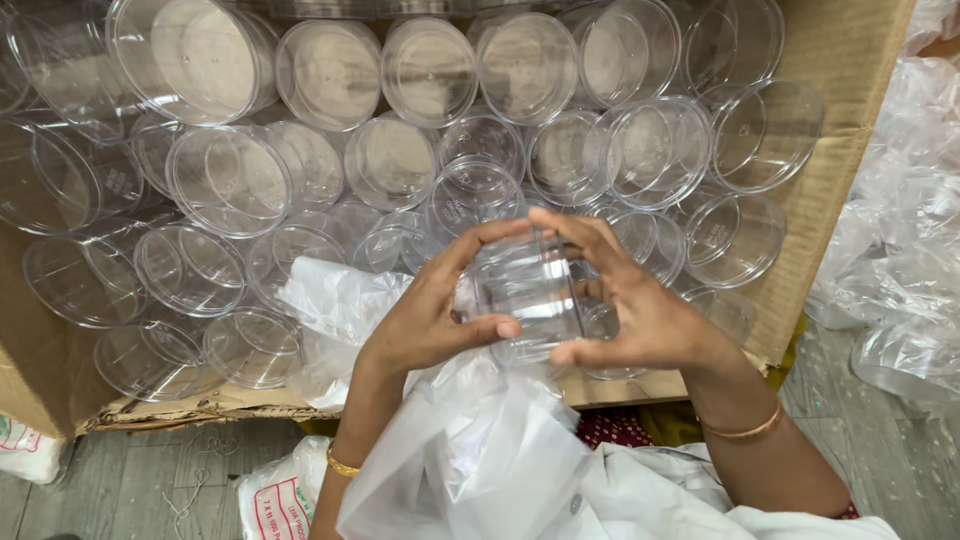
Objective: The person sits on the floor in front of a large cardboard box filled with clear plastic containers and bags them one at a time into clear plastic bags, opening each bag, inserting a container, and setting filled bags aside.
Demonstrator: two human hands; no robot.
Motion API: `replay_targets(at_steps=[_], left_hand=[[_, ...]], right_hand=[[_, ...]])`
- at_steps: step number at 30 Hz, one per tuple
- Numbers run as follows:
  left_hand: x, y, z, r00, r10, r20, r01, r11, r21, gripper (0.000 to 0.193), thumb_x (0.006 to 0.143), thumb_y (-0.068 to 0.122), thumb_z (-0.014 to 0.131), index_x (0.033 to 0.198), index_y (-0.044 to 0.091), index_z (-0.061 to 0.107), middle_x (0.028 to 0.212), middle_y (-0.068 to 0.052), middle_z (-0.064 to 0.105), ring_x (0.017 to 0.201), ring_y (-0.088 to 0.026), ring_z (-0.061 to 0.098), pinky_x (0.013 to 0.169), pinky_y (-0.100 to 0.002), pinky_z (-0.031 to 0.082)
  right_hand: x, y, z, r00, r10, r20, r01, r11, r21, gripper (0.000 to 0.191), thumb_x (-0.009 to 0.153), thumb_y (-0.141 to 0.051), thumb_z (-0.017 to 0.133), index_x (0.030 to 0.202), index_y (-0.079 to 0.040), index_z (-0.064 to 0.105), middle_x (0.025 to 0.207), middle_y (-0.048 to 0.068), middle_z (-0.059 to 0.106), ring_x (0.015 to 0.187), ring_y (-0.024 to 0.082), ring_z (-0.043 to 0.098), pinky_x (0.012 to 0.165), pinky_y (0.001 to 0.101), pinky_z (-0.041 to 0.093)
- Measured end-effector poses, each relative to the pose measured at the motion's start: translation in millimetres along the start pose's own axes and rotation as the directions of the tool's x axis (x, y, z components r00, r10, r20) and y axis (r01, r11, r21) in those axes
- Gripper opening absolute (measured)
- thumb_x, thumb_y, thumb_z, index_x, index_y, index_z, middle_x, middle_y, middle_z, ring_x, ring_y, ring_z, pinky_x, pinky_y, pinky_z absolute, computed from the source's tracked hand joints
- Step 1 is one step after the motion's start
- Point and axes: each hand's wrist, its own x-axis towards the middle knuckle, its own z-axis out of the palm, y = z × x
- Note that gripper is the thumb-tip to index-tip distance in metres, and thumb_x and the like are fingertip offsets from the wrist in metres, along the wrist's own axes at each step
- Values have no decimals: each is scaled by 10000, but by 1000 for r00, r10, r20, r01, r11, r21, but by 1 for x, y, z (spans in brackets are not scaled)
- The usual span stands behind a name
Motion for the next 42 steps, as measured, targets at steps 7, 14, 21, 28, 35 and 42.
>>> replay_targets(at_steps=[7,14,21,28,35,42], left_hand=[[2,-17,5,930,129,-345,-118,992,54,714,946,294,787,1530,56,452,1505,-129,571,1456,-263,508,1255,-388,353],[2,-51,27,854,41,-518,102,964,245,333,927,95,728,1256,80,682,1243,-113,693,1158,-224,675,974,-320,518],[-4,-63,34,807,53,-588,101,969,226,134,953,37,689,1074,51,745,1065,-78,741,895,-165,697,781,-274,531],[-4,-65,35,806,6,-592,149,966,213,78,951,50,695,1008,46,748,995,-50,752,810,-127,693,705,-260,525],[-5,-68,31,829,4,-560,118,976,182,88,957,50,688,1024,30,742,980,-57,742,782,-130,672,685,-258,511],[-7,-68,32,832,53,-552,79,974,212,85,970,45,683,1031,20,737,998,-63,744,846,-142,695,737,-269,521]], right_hand=[[2,16,-8,991,76,-111,31,676,737,1123,849,-551,788,1657,-114,141,1553,310,339,1447,489,361,1104,631,473],[-5,33,-2,994,52,-94,66,396,916,987,932,-606,669,1668,-190,160,1632,408,178,1488,569,275,1047,652,435],[-7,43,1,998,16,-61,53,296,954,1036,968,-681,574,1731,-142,126,1676,454,112,1510,556,250,1103,592,422],[-6,36,6,989,117,-90,44,347,937,1011,928,-773,476,1657,-126,209,1625,478,173,1469,582,278,1169,622,327],[-7,33,5,980,166,-109,51,321,946,1032,893,-812,451,1640,-127,256,1617,463,216,1474,555,307,1205,639,250],[-4,27,-4,995,6,-99,93,266,960,961,925,-705,577,1617,-87,325,1637,406,324,1480,527,400,1120,596,439]])
